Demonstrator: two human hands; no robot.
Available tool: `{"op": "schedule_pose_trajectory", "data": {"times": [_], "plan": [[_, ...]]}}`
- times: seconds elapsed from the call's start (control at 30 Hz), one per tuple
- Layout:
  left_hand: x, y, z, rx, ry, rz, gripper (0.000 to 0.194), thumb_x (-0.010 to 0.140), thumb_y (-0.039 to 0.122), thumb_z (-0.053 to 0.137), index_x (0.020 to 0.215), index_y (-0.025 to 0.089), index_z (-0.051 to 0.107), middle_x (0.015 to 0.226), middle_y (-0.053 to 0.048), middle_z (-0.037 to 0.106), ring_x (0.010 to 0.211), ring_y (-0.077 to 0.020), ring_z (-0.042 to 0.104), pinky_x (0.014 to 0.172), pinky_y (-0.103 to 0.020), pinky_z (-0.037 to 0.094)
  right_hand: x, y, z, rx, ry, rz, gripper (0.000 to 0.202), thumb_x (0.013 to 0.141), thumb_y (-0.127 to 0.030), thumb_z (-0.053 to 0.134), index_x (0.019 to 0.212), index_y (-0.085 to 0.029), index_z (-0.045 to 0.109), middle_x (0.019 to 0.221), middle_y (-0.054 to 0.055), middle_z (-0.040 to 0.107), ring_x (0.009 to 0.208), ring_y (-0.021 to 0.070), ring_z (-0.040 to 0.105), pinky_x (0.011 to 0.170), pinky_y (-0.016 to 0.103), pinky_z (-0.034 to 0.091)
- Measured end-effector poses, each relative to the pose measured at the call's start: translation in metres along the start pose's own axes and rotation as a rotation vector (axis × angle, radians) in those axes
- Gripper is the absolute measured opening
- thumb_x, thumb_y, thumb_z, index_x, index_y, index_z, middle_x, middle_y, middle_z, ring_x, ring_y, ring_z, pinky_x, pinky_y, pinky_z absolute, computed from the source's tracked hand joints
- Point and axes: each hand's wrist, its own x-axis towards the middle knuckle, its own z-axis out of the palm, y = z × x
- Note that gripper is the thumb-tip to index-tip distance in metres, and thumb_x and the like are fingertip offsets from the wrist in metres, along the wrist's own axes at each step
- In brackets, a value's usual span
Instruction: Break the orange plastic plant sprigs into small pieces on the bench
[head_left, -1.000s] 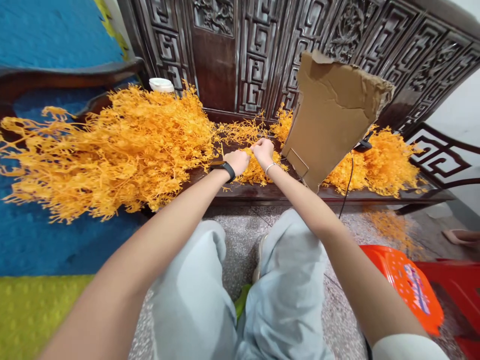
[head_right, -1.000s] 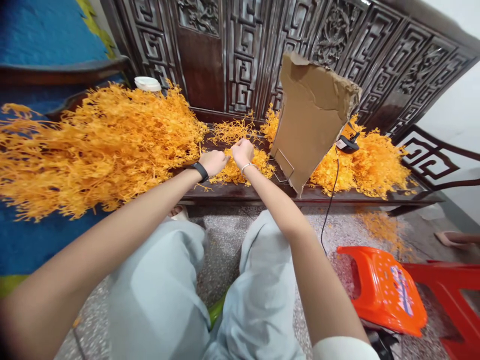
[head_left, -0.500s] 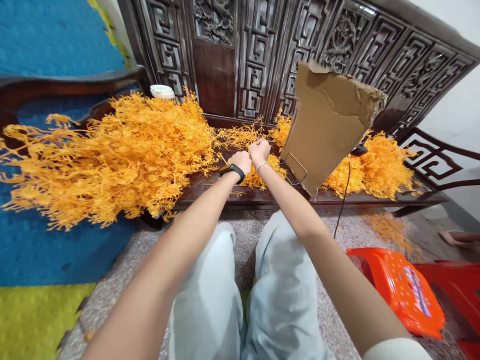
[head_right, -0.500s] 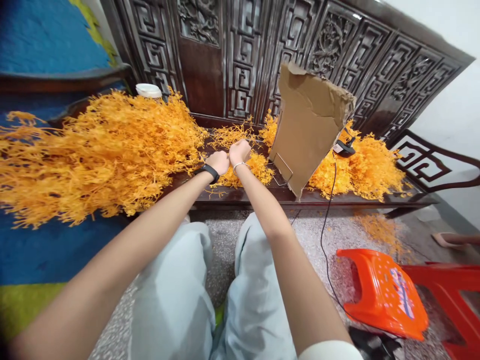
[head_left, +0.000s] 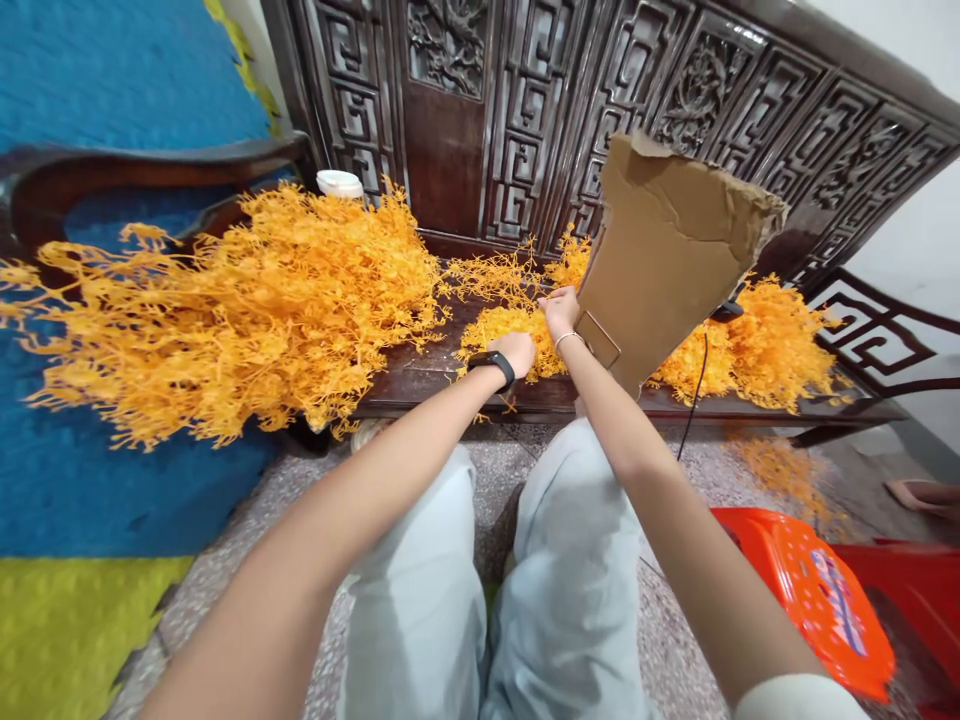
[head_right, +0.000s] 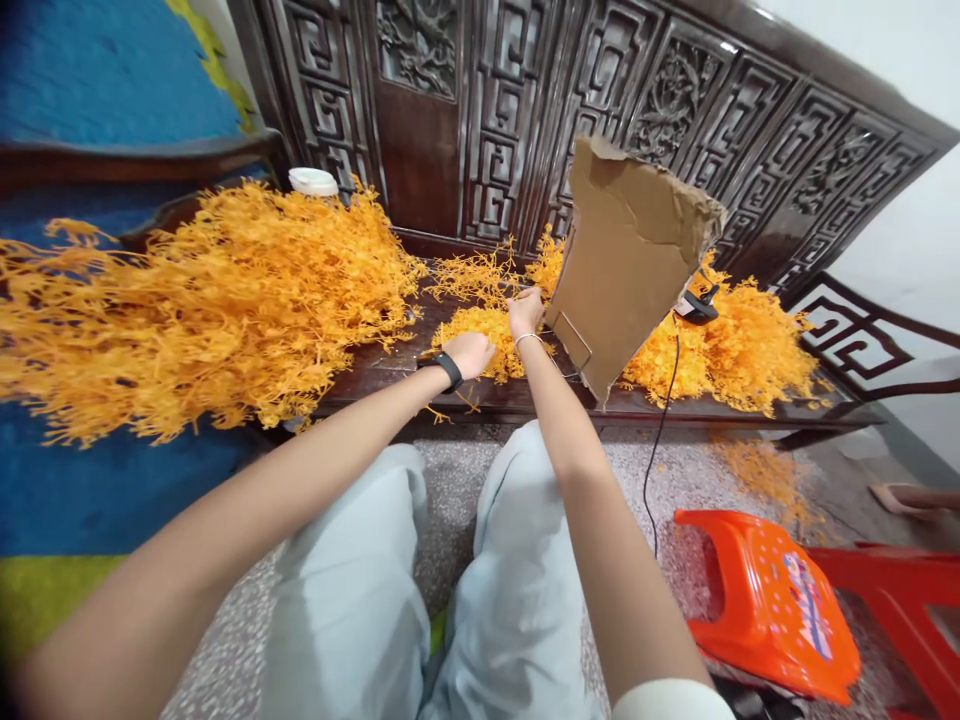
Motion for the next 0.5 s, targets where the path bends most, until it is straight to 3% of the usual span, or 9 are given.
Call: {"op": "schedule_pose_trajectory", "data": {"times": [0.1, 0.27, 0.37, 0.5], "plan": [[0.005, -0.007, -0.002, -0.034, -0.008, 0.035, 0.034, 0.087, 0.029, 0.039, 0.087, 0.009, 0.067, 0.095, -0.019, 0.068, 0.096, -0.0269, 0.061, 0.080, -0.033, 0.044, -0.006, 0.001, 0.000, 0.021, -0.074, 0.069, 0.013, 0.068, -0.021, 0.063, 0.078, -0.019, 0.057, 0.078, 0.001, 0.064, 0.077, 0.0161, 0.059, 0.077, 0.029, 0.043], [0.011, -0.014, -0.004, -0.151, 0.005, 0.112, 0.040, 0.087, 0.033, 0.039, 0.059, 0.014, 0.061, 0.057, -0.007, 0.058, 0.066, -0.0185, 0.059, 0.068, -0.028, 0.041, -0.011, 0.006, -0.007, -0.084, -0.227, -0.043, 0.009, 0.066, -0.013, 0.063, 0.073, -0.018, 0.061, 0.085, 0.001, 0.064, 0.085, 0.0170, 0.057, 0.089, 0.038, 0.036], [0.013, -0.016, 0.000, -0.241, 0.004, 0.145, 0.041, 0.086, 0.032, 0.041, 0.050, 0.016, 0.054, 0.047, -0.001, 0.049, 0.052, -0.0140, 0.050, 0.062, -0.027, 0.037, -0.011, 0.010, -0.010, -0.067, -0.225, -0.061, 0.008, 0.067, -0.014, 0.062, 0.074, -0.018, 0.063, 0.088, 0.002, 0.064, 0.088, 0.0181, 0.056, 0.089, 0.039, 0.036], [0.014, -0.021, 0.006, -0.379, -0.038, 0.145, 0.040, 0.085, 0.028, 0.044, 0.047, 0.016, 0.048, 0.043, 0.001, 0.044, 0.043, -0.0099, 0.039, 0.054, -0.026, 0.033, -0.014, 0.012, -0.015, 0.141, -0.199, -0.046, 0.009, 0.071, -0.025, 0.061, 0.068, -0.016, 0.061, 0.078, 0.002, 0.064, 0.078, 0.0158, 0.056, 0.081, 0.032, 0.041]]}}
